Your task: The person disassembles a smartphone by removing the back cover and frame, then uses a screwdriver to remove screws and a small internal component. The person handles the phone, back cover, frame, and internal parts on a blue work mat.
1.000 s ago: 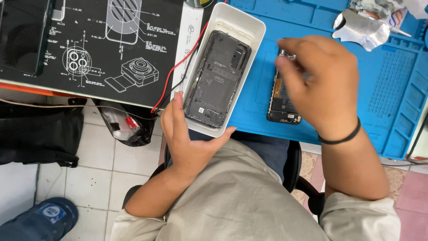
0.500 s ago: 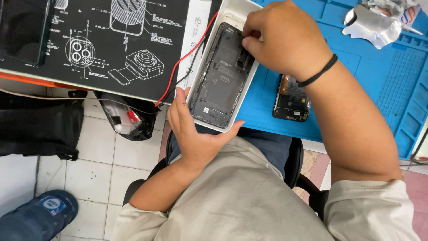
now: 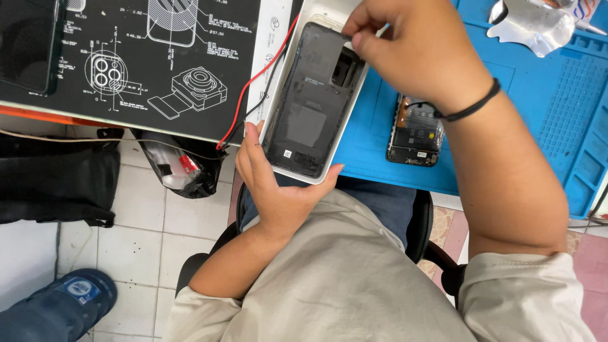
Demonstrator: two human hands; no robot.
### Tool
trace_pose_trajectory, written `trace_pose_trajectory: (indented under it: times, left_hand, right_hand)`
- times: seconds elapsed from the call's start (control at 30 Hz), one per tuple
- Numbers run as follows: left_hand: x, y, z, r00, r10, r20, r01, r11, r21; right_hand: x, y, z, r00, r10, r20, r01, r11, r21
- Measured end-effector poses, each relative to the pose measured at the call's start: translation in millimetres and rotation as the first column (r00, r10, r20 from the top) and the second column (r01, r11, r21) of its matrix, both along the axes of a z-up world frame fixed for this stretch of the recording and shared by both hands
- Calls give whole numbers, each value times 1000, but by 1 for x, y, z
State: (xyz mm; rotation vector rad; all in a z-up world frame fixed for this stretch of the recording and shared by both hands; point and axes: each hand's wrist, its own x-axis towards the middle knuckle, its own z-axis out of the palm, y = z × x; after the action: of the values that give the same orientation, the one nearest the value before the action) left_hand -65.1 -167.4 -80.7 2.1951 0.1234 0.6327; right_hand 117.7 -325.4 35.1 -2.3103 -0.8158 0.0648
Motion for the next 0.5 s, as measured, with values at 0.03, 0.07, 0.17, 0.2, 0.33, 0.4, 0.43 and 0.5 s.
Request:
trace_pose_trajectory:
  times: [0.03,0.07,0.17,0.2,0.33,0.4,0.43,0.5]
  left_hand:
    - [0,0,0,1000,0,-4,0,1000,-6]
    - [0,0,0,1000,-6,9,6,1000,-14]
    - [1,0,0,999,-18,32,19,999,-33]
    - [0,0,0,999,-17,29,18,999,-33]
    - [0,1,-1,998,-31,52,33,999,-29]
    - [1,0,-1,998,-31,56,32,999,-29]
    - [1,0,-1,998,-31,57,33,999,-29]
    - [1,-2,-2,998,-25,57,27,999,-30]
  right_hand:
    - [1,-7,-1,986,-37,-162,55,993,109]
    - [2,-17,-1,946,-55,-320,126,970,206]
    - [-2,-61,-13,908,-99,-408,275,873,402]
    - [-1,-84,-21,897,-135,-421,317,861,399]
    - [14,-203,-69,780,-281,-559,544,745,386]
    - [17,-264,-102,703,-458,-544,648,728,223]
    - [17,-292,-116,678,-550,-488,671,734,106]
    - [12,-339,-139,646,-672,-362,681,721,-123]
